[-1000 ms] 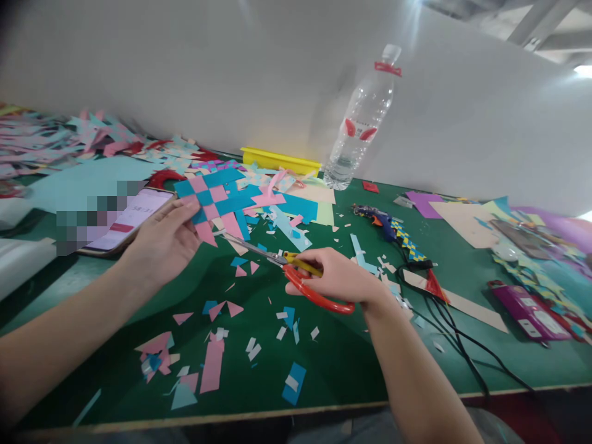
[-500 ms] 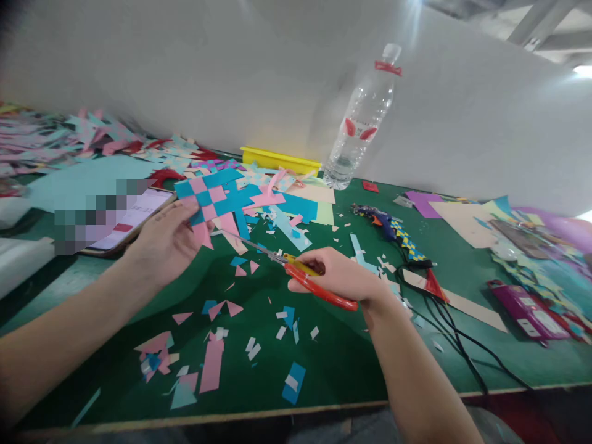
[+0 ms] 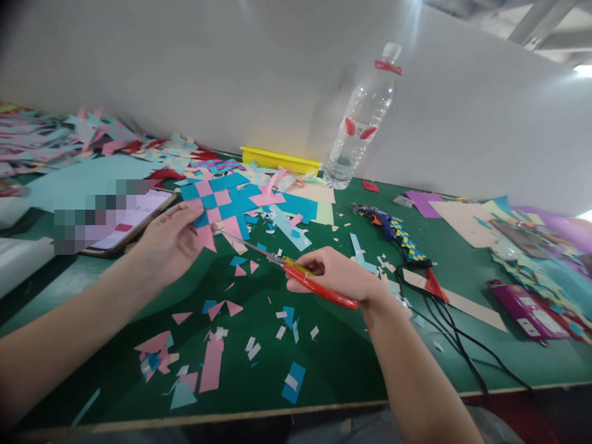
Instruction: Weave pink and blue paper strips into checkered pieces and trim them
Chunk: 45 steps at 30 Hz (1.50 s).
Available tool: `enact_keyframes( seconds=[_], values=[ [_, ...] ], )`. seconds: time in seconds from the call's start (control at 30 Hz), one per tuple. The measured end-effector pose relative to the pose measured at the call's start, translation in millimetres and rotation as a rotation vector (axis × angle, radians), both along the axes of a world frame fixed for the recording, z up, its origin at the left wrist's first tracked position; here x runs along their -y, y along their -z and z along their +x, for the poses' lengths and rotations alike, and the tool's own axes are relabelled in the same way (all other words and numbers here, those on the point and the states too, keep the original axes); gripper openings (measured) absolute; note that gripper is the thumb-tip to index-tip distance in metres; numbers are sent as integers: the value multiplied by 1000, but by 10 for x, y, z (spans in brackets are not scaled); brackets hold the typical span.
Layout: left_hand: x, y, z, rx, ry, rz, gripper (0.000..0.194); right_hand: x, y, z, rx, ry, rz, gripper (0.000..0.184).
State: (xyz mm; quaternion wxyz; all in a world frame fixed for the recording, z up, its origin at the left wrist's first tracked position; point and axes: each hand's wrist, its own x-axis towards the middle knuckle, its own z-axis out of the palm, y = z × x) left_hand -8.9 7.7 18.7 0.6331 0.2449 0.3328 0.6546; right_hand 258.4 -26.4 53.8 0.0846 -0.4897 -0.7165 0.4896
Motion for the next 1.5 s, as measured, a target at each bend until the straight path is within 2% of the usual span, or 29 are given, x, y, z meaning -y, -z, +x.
enact_keyframes(
  seconds=[0.23,0.43,0.6,0.77,0.87,1.0,1.13,1.2,1.33,1.5],
  values=[
    [-3,25,-16,-7,25,6,14,-8,2,-4,38,-18,45,29],
    [-17,40,-22,-27,29,28,14,1,36,14,51,36,29,27],
    [-22,45,-22,-38,16,62,14,-19,38,46,103,-28,53,32],
    [-64,100,-49,-123,-37,61,17,-14,5,49,77,-90,83,26],
    [-80,118,-69,-228,-58,45,19,-4,-1,43,-82,5,85,28],
    [-74,106,-99,-397,-24,-11,19,-25,46,34,-327,264,153,35],
    [-62,97,-112,-542,41,38,24,-86,108,16,-440,529,195,42],
    [-56,96,-105,-630,51,65,25,-116,127,4,-480,619,206,46],
    [-48,103,-81,-733,79,66,23,-156,154,-4,-558,692,226,47],
    [-47,124,-72,-738,105,52,21,-173,187,11,-511,722,214,45]
  ],
)
